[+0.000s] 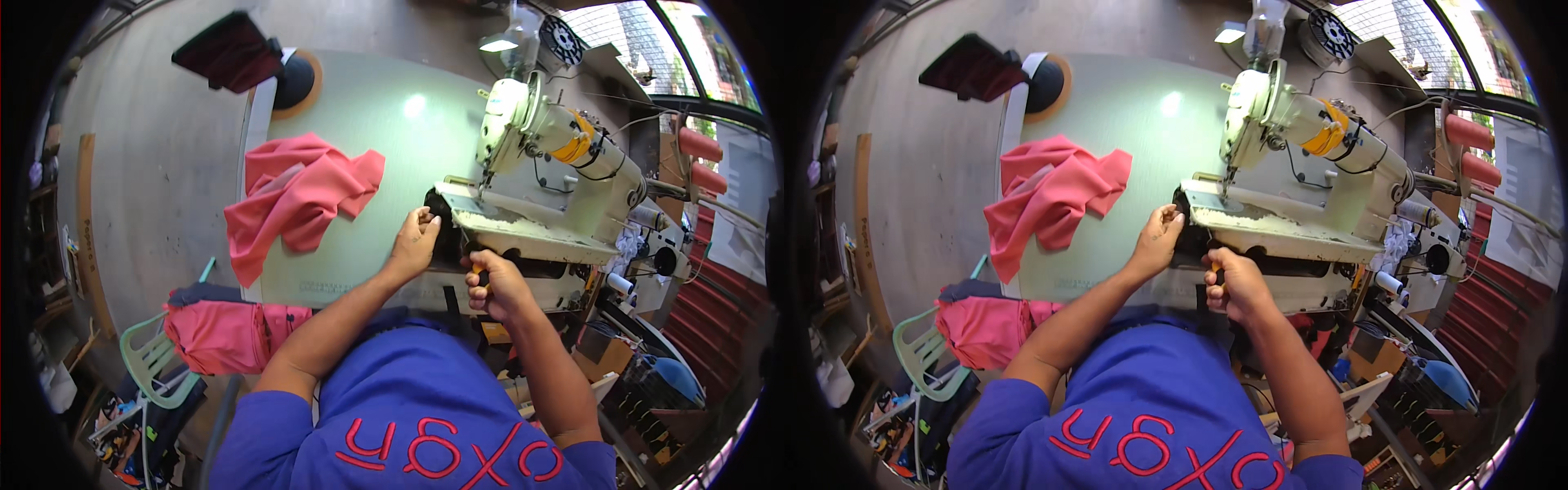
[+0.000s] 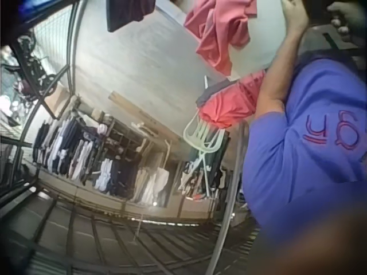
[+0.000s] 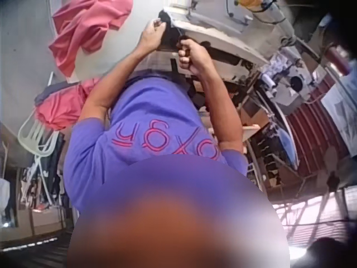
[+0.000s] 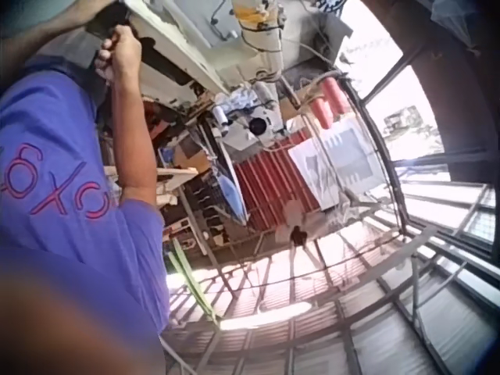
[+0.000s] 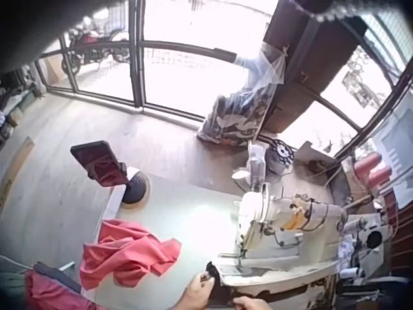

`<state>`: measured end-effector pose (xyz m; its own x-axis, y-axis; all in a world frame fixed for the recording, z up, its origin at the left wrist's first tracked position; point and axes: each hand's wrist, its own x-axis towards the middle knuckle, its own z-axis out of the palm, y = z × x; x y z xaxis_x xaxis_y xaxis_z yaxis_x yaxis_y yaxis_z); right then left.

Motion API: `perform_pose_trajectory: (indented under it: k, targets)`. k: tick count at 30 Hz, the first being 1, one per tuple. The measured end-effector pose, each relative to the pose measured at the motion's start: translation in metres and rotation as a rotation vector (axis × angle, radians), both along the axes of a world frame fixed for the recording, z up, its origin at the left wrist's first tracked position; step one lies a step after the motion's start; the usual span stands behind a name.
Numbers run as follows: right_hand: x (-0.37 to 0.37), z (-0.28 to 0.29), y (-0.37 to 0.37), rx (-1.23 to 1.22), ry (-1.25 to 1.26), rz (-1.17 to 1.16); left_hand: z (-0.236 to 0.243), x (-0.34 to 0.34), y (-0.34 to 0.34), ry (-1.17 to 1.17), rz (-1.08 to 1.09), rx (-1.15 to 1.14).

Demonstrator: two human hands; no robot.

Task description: Repairing or maintaining an industrial sewing machine by removing parts and using a screwdriver.

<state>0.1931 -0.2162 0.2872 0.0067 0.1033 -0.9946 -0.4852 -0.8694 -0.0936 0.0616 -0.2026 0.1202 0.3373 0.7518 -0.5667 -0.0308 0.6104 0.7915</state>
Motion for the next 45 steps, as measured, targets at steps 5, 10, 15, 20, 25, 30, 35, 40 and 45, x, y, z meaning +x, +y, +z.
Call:
perform_pose_trajectory:
  k: [5,10,15,20,25,30,35,40,45]
  targets:
    - [0.001,-0.007,-0.008,0.044,0.089,-0.096,-0.033,0.004,0.042,-0.094,-0.031,0.123]
    - [0.0,-0.016,-0.014,0.066,0.153,-0.228,-0.036,0.003,0.055,0.153,-0.286,0.225]
    - [-0.002,-0.017,-0.017,0.082,0.225,-0.331,-0.03,0.005,0.061,0.123,-0.374,0.19]
    - [-0.004,-0.021,-0.019,0.091,0.263,-0.347,-0.018,0.006,0.063,0.204,-0.355,0.253]
    - [-0.002,-0.018,-0.016,0.086,0.272,-0.36,-0.001,0.009,0.066,0.262,-0.391,0.282]
    - [-0.001,-0.017,-0.012,0.06,0.276,-0.331,-0.007,0.006,0.061,0.229,-0.364,0.328]
    - [0.002,-0.014,-0.008,0.044,0.269,-0.316,-0.008,0.008,0.058,0.245,-0.358,0.356]
    - [0.004,-0.014,-0.009,0.051,0.279,-0.314,0.005,0.012,0.064,0.204,-0.35,0.348]
    - [0.003,-0.014,-0.008,0.032,0.264,-0.301,0.003,0.012,0.065,0.242,-0.395,0.284]
